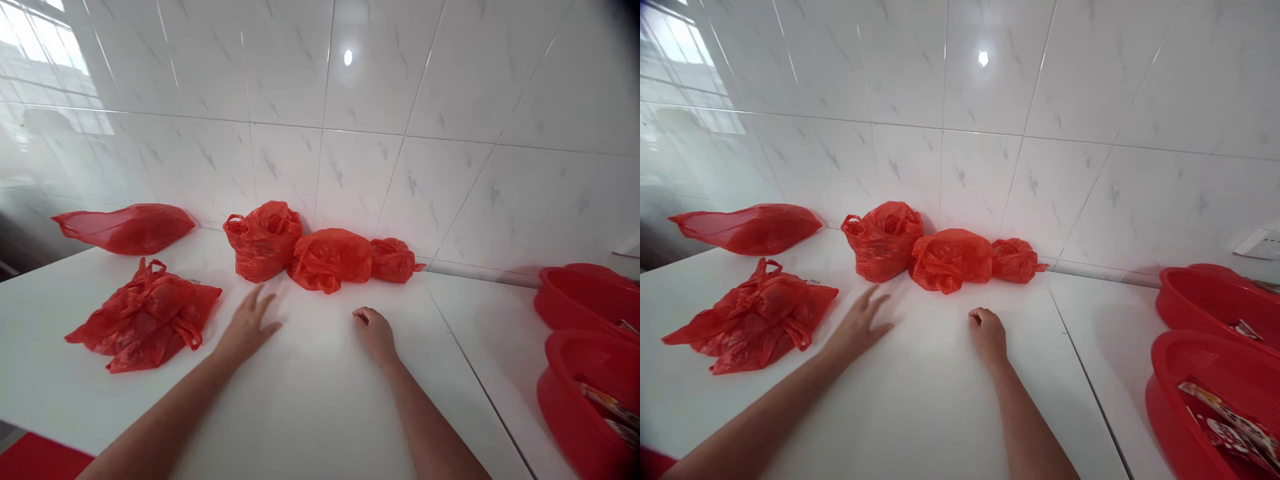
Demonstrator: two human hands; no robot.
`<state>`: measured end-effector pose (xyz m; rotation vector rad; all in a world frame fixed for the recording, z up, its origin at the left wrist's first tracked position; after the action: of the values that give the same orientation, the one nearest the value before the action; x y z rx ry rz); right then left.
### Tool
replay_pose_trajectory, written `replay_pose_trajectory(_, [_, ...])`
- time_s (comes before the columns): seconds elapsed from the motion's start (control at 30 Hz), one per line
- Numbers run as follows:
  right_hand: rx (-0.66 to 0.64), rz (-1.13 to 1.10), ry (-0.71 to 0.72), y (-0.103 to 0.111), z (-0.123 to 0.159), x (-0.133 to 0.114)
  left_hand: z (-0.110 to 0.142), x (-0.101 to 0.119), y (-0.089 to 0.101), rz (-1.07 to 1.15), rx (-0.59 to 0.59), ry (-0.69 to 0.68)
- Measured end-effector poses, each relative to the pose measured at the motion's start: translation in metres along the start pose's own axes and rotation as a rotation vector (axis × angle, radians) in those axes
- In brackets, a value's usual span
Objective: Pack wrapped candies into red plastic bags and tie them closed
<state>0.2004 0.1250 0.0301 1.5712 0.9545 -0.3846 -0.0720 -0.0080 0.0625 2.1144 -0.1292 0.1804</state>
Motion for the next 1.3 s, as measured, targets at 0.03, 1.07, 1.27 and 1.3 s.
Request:
replay_pose_trajectory(0.03, [0.022, 0.023, 0.002, -0.002, -0.001, -0.001, -0.001, 0.013, -0.02, 0.05, -0.102, -0.053])
replay_pose_trajectory(1.07, [0.135, 0.489, 0.067, 0.005, -0.051, -0.013, -0.088, 0.075, -0.107, 0.202, -0.169, -0.006])
replay_pose_trajectory(1.27, [0.088, 0.553, 0.103, 0.02, 0.007, -0.005, -0.086, 0.076, -0.086, 0.245, -0.027, -0.008])
replay_pose_trajectory(1.3, [0.08, 0.571, 0.123, 0.023, 0.018, -0.005, -0.083, 0.079, -0.076, 0.279, 0.03, -0.025])
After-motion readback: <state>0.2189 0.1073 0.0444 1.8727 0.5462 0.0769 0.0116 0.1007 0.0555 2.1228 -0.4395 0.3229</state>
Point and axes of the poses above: each hand's wrist, its own z-axis away from the middle knuckle, its own y-axis out of the back of the hand, x = y × z, the point moved 8 cm from there along -z, towards the middle knuckle
